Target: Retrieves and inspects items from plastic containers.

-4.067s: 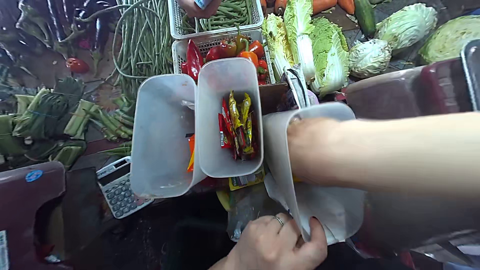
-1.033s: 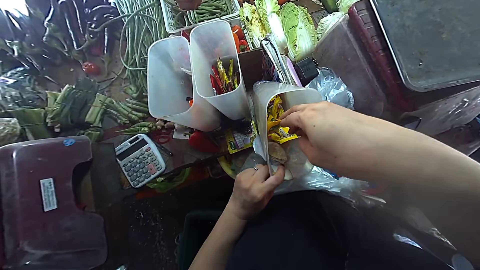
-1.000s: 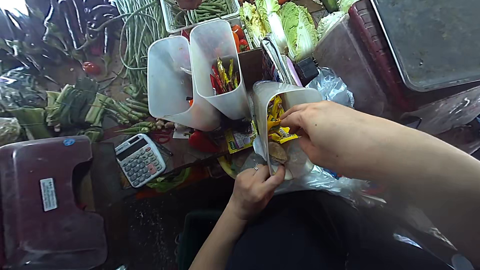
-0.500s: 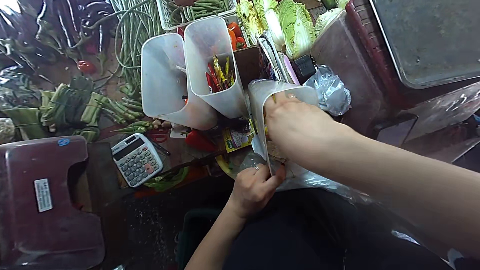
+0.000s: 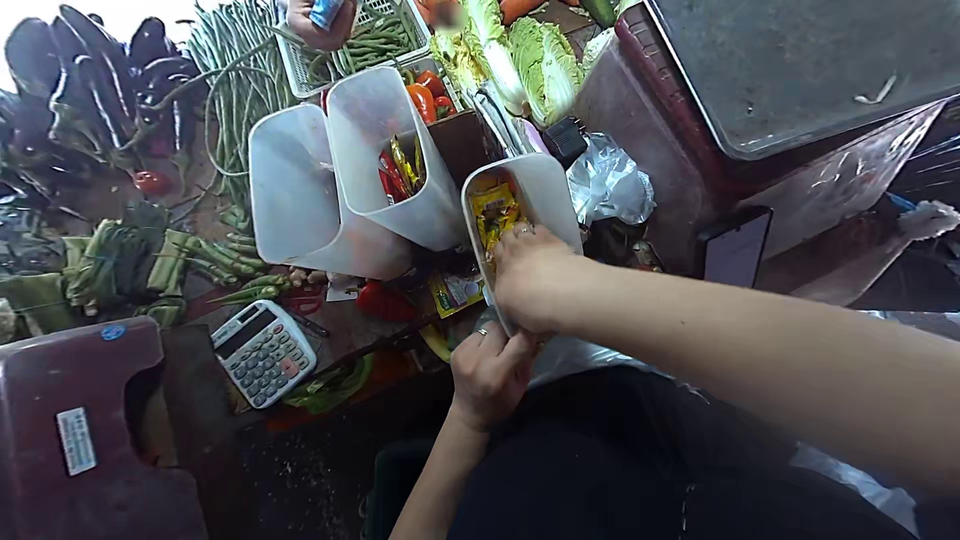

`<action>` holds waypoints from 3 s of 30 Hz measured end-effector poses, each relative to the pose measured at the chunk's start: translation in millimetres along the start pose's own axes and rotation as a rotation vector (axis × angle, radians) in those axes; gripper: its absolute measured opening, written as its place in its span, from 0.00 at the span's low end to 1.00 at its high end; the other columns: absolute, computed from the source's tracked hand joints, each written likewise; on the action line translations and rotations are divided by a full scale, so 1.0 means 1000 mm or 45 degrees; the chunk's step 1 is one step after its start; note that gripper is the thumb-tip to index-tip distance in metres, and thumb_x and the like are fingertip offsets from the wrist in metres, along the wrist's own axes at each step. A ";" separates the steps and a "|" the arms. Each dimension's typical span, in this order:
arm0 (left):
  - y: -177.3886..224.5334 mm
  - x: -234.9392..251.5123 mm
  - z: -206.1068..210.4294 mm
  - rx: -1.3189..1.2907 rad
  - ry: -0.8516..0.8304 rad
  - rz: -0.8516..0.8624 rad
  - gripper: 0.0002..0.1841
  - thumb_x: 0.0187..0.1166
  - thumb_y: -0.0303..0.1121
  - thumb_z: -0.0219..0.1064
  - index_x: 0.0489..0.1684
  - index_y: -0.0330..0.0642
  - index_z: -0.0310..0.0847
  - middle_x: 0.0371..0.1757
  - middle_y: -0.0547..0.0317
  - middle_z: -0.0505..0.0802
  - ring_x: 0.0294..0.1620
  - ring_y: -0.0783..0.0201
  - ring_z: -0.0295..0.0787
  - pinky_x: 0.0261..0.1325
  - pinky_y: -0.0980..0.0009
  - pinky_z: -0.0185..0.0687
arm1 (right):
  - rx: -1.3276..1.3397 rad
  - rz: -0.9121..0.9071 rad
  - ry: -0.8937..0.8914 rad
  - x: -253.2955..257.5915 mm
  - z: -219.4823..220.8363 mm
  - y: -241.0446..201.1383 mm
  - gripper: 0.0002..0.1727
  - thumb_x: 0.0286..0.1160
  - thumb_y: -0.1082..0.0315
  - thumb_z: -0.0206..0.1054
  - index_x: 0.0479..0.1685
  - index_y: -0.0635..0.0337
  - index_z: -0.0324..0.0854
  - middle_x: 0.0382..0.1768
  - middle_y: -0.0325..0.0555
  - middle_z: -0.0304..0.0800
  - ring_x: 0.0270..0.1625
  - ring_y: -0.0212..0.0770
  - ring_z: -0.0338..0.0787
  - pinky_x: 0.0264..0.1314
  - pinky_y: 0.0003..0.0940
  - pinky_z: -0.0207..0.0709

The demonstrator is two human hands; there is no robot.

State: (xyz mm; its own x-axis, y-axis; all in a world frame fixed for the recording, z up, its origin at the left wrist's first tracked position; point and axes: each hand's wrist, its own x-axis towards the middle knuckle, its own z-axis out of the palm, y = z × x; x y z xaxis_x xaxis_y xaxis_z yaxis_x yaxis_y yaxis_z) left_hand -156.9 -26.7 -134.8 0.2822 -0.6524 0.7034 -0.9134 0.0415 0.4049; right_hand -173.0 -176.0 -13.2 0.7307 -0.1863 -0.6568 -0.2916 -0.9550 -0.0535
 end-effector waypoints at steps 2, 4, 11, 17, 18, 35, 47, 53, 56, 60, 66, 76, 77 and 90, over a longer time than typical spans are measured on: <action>-0.001 -0.003 0.000 0.014 -0.012 0.042 0.11 0.84 0.34 0.61 0.34 0.44 0.88 0.23 0.54 0.86 0.24 0.60 0.84 0.24 0.70 0.76 | -0.030 -0.096 -0.026 -0.010 0.003 -0.003 0.21 0.80 0.61 0.67 0.61 0.71 0.81 0.68 0.67 0.78 0.74 0.65 0.76 0.64 0.60 0.74; -0.001 -0.007 -0.001 0.012 -0.038 0.071 0.11 0.85 0.35 0.60 0.34 0.45 0.86 0.24 0.55 0.86 0.24 0.61 0.84 0.25 0.70 0.76 | 0.004 -0.116 -0.036 -0.013 0.010 -0.002 0.20 0.81 0.62 0.64 0.60 0.71 0.82 0.67 0.66 0.78 0.74 0.64 0.76 0.64 0.58 0.74; 0.001 -0.017 0.002 -0.043 -0.040 0.088 0.11 0.85 0.35 0.59 0.33 0.45 0.84 0.24 0.56 0.85 0.26 0.62 0.83 0.29 0.72 0.77 | 0.032 -0.062 -0.153 -0.019 0.013 -0.005 0.25 0.84 0.66 0.59 0.72 0.77 0.71 0.75 0.69 0.70 0.79 0.65 0.72 0.70 0.56 0.73; 0.001 -0.019 0.001 -0.045 -0.078 0.145 0.16 0.88 0.38 0.55 0.28 0.45 0.80 0.21 0.58 0.81 0.23 0.63 0.80 0.27 0.72 0.75 | 0.122 -0.020 -0.184 -0.029 0.018 -0.009 0.33 0.88 0.68 0.51 0.87 0.82 0.51 0.87 0.77 0.53 0.88 0.68 0.62 0.79 0.58 0.67; 0.001 -0.019 0.001 -0.046 -0.077 0.146 0.17 0.88 0.39 0.55 0.27 0.44 0.80 0.21 0.58 0.81 0.22 0.62 0.80 0.27 0.72 0.75 | 0.159 -0.032 -0.171 -0.035 0.019 -0.009 0.34 0.89 0.68 0.49 0.88 0.82 0.49 0.88 0.77 0.51 0.89 0.69 0.61 0.81 0.58 0.66; -0.012 0.032 -0.017 -0.124 -0.145 -0.057 0.11 0.88 0.36 0.59 0.44 0.43 0.88 0.22 0.54 0.85 0.24 0.61 0.84 0.29 0.67 0.82 | 0.291 -0.300 1.093 -0.081 0.029 0.021 0.21 0.78 0.74 0.55 0.66 0.66 0.86 0.72 0.59 0.85 0.80 0.54 0.81 0.79 0.41 0.76; 0.004 0.097 -0.015 -0.094 -0.208 -0.564 0.29 0.91 0.33 0.55 0.90 0.40 0.52 0.44 0.51 0.92 0.34 0.66 0.89 0.40 0.65 0.89 | 0.588 0.096 1.463 -0.185 0.067 0.140 0.19 0.89 0.62 0.55 0.70 0.54 0.85 0.61 0.41 0.91 0.62 0.32 0.90 0.66 0.34 0.84; 0.094 0.037 0.012 -0.752 -0.220 -0.501 0.18 0.89 0.29 0.59 0.74 0.43 0.65 0.43 0.61 0.92 0.42 0.71 0.92 0.48 0.70 0.91 | 1.282 -0.488 0.874 -0.121 0.140 0.108 0.24 0.74 0.56 0.77 0.69 0.51 0.85 0.39 0.33 0.94 0.32 0.23 0.90 0.35 0.22 0.87; 0.090 0.014 0.008 -0.361 -0.119 -0.533 0.13 0.90 0.34 0.59 0.65 0.41 0.75 0.51 0.59 0.93 0.51 0.69 0.91 0.53 0.68 0.89 | 1.246 -0.585 0.946 -0.108 0.153 0.111 0.10 0.76 0.64 0.74 0.51 0.54 0.92 0.36 0.33 0.95 0.33 0.22 0.90 0.38 0.21 0.87; 0.063 -0.021 -0.011 0.448 -0.442 -0.891 0.10 0.79 0.42 0.71 0.45 0.50 0.95 0.81 0.40 0.77 0.83 0.35 0.66 0.77 0.32 0.62 | 0.966 -0.503 1.056 -0.105 0.139 0.117 0.07 0.78 0.74 0.67 0.50 0.58 0.86 0.38 0.43 0.92 0.38 0.34 0.91 0.43 0.34 0.88; 0.052 -0.032 0.001 0.540 -0.654 -1.619 0.43 0.61 0.23 0.81 0.84 0.33 0.67 0.88 0.34 0.66 0.68 0.29 0.84 0.65 0.34 0.83 | 0.809 -0.612 0.689 -0.061 0.111 0.061 0.11 0.84 0.75 0.60 0.61 0.60 0.76 0.40 0.54 0.90 0.44 0.53 0.93 0.48 0.53 0.86; 0.058 -0.036 -0.030 0.209 -0.400 -1.410 0.57 0.47 0.15 0.83 0.91 0.39 0.58 0.96 0.48 0.55 0.90 0.47 0.62 0.83 0.45 0.71 | 0.255 -0.253 0.212 0.016 0.123 0.004 0.34 0.75 0.77 0.64 0.84 0.66 0.62 0.59 0.72 0.86 0.62 0.72 0.88 0.58 0.71 0.80; 0.061 -0.042 -0.031 0.206 -0.347 -1.388 0.56 0.47 0.15 0.82 0.90 0.39 0.60 0.96 0.50 0.55 0.89 0.47 0.65 0.81 0.44 0.73 | 0.197 -0.237 0.197 0.018 0.124 0.006 0.34 0.76 0.75 0.65 0.84 0.66 0.62 0.58 0.72 0.87 0.61 0.73 0.88 0.56 0.72 0.80; 0.206 -0.280 -0.016 0.033 -0.239 -2.110 0.51 0.73 0.32 0.75 0.98 0.54 0.42 0.96 0.42 0.48 0.72 0.39 0.84 0.67 0.44 0.86 | -0.119 -0.501 0.263 -0.060 0.107 -0.017 0.29 0.83 0.54 0.66 0.79 0.58 0.76 0.59 0.73 0.89 0.63 0.75 0.87 0.63 0.76 0.75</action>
State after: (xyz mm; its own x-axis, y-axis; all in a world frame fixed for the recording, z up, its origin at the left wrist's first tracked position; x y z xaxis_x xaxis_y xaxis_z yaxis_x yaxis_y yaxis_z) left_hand -419.4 176.9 -239.0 0.8498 -0.0499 -0.5248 0.3138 -0.7520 0.5797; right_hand -277.5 -124.0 -53.2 0.8856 0.1617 -0.4355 0.0827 -0.9774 -0.1947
